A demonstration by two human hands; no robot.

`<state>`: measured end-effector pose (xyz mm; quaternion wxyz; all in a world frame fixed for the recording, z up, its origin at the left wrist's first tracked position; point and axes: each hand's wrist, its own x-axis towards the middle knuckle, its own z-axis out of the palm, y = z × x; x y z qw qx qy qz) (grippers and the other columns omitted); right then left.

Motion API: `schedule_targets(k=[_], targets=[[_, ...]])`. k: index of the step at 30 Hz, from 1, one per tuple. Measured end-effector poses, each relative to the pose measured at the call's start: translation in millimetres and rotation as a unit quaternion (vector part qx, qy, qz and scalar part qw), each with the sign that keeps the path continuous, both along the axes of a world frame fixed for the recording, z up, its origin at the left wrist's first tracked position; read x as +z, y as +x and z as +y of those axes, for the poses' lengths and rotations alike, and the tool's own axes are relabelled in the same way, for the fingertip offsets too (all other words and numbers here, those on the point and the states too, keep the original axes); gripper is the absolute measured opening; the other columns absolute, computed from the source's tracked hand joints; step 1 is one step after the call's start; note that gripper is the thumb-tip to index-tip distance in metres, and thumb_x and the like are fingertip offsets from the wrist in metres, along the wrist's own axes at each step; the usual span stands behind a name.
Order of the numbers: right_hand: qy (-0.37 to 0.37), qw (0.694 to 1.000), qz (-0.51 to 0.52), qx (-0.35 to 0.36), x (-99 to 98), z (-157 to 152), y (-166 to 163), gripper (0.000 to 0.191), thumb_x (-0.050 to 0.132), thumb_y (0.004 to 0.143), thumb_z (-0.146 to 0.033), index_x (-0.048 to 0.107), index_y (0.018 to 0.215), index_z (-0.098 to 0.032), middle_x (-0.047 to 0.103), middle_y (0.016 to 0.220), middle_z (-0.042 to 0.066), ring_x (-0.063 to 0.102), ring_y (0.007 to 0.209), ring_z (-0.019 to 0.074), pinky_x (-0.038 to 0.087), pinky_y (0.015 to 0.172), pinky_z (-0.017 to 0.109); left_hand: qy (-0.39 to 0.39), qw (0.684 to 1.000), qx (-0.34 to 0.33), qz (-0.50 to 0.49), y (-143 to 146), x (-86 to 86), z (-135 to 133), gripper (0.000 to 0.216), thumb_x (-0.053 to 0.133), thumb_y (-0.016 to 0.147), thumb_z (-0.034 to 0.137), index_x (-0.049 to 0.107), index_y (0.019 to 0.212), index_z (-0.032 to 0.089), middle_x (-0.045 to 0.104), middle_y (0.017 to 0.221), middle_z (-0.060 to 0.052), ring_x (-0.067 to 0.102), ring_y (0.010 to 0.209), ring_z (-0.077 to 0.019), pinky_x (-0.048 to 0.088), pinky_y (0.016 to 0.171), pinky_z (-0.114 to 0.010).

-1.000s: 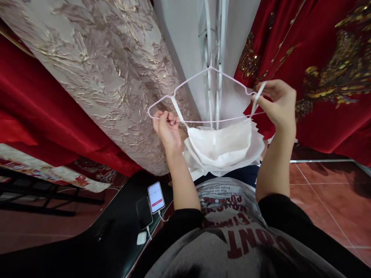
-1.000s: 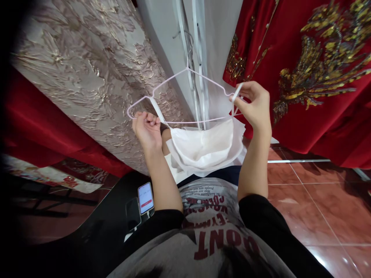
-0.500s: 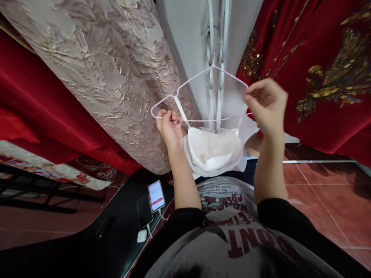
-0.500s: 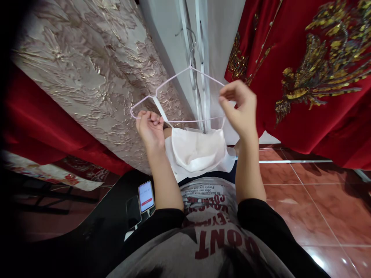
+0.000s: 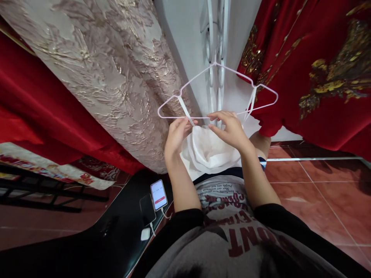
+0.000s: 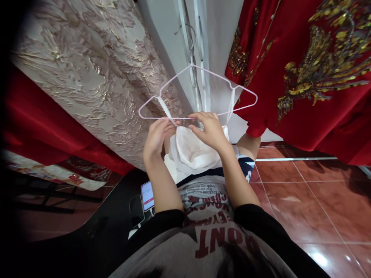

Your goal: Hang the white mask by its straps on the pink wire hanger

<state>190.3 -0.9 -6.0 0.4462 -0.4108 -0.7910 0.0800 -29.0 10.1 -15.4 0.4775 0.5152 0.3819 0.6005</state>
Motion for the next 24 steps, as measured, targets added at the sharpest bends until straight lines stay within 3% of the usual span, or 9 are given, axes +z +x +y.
schedule_targets(k=[4, 6, 9, 11, 14, 17, 21, 24], targets=[[-0.013, 1.000, -0.008, -0.017, 2.3, 0, 7, 0.023, 0.065, 0.096, -0.033, 0.076, 0.115, -0.026, 0.082, 0.108, 0.004, 0.071, 0.102, 0.0288, 0.041, 0.104, 0.048, 0.010, 0.990, -0.038, 0.132, -18, 19.1, -29, 0.037, 0.072, 0.098, 0.053, 0.079, 0.088, 0.019, 0.081, 0.092, -0.011, 0.076, 0.089, -0.0223, 0.060, 0.078, -0.031], [-0.015, 1.000, -0.010, -0.025, 1.7, 1, 7, 0.021, 0.065, 0.096, -0.033, 0.076, 0.113, -0.026, 0.082, 0.106, 0.004, 0.070, 0.099, 0.0285, 0.041, 0.103, 0.047, 0.033, 0.989, -0.037, 0.137, -22, 27.8, -37, 0.036, 0.072, 0.098, 0.053, 0.080, 0.088, 0.019, 0.080, 0.092, -0.010, 0.075, 0.086, -0.0200, 0.058, 0.074, -0.028], [-0.010, 1.000, -0.013, -0.019, -0.2, 1, 4, 0.022, 0.065, 0.096, -0.031, 0.075, 0.115, -0.027, 0.082, 0.107, 0.003, 0.069, 0.100, 0.0279, 0.040, 0.102, 0.046, 0.093, 0.995, 0.009, 0.029, -22, 37.6, -30, 0.039, 0.070, 0.097, 0.058, 0.079, 0.091, 0.021, 0.080, 0.095, -0.009, 0.075, 0.093, -0.0209, 0.059, 0.077, -0.029], [-0.006, 1.000, -0.017, -0.015, -1.5, 2, 1, 0.023, 0.066, 0.096, -0.031, 0.074, 0.118, -0.027, 0.082, 0.108, 0.003, 0.069, 0.102, 0.0282, 0.041, 0.102, 0.045, 0.133, 0.989, 0.049, -0.052, -22, 41.5, -16, 0.044, 0.069, 0.096, 0.066, 0.077, 0.099, 0.023, 0.080, 0.107, -0.010, 0.074, 0.112, -0.0255, 0.060, 0.082, -0.030], [-0.008, 1.000, -0.021, -0.007, -2.7, 2, 2, 0.026, 0.065, 0.097, -0.031, 0.074, 0.121, -0.026, 0.081, 0.111, 0.004, 0.070, 0.104, 0.0278, 0.041, 0.104, 0.046, 0.194, 0.972, 0.085, -0.099, -31, 40.4, 2, 0.047, 0.065, 0.096, 0.072, 0.074, 0.116, 0.030, 0.077, 0.129, -0.008, 0.060, 0.144, -0.0290, 0.061, 0.088, -0.032], [-0.006, 1.000, -0.017, 0.001, -3.8, 3, 5, 0.027, 0.064, 0.098, -0.032, 0.074, 0.122, -0.026, 0.082, 0.112, 0.004, 0.071, 0.103, 0.0271, 0.041, 0.106, 0.046, 0.225, 0.955, 0.134, -0.140, -45, 30.8, 7, 0.040, 0.048, 0.109, 0.061, 0.071, 0.125, 0.033, 0.072, 0.145, -0.002, 0.044, 0.160, -0.0247, 0.058, 0.090, -0.033], [0.007, 1.000, -0.001, 0.007, -6.0, 3, 1, 0.029, 0.066, 0.097, -0.032, 0.074, 0.124, -0.026, 0.081, 0.110, 0.004, 0.071, 0.104, 0.0273, 0.043, 0.105, 0.047, 0.104, 0.954, 0.192, -0.204, -46, 17.3, 5, 0.029, 0.045, 0.109, 0.033, 0.073, 0.117, 0.027, 0.071, 0.150, -0.003, 0.054, 0.152, -0.0245, 0.055, 0.084, -0.030], [0.014, 0.999, 0.005, 0.030, -6.7, 2, -8, 0.033, 0.068, 0.096, -0.033, 0.073, 0.127, -0.026, 0.081, 0.114, 0.004, 0.071, 0.105, 0.0272, 0.045, 0.105, 0.048, 0.032, 0.983, 0.098, -0.155, -25, 13.0, 6, 0.023, 0.060, 0.101, 0.038, 0.074, 0.107, 0.021, 0.078, 0.131, -0.012, 0.069, 0.132, -0.0275, 0.055, 0.073, -0.027]])
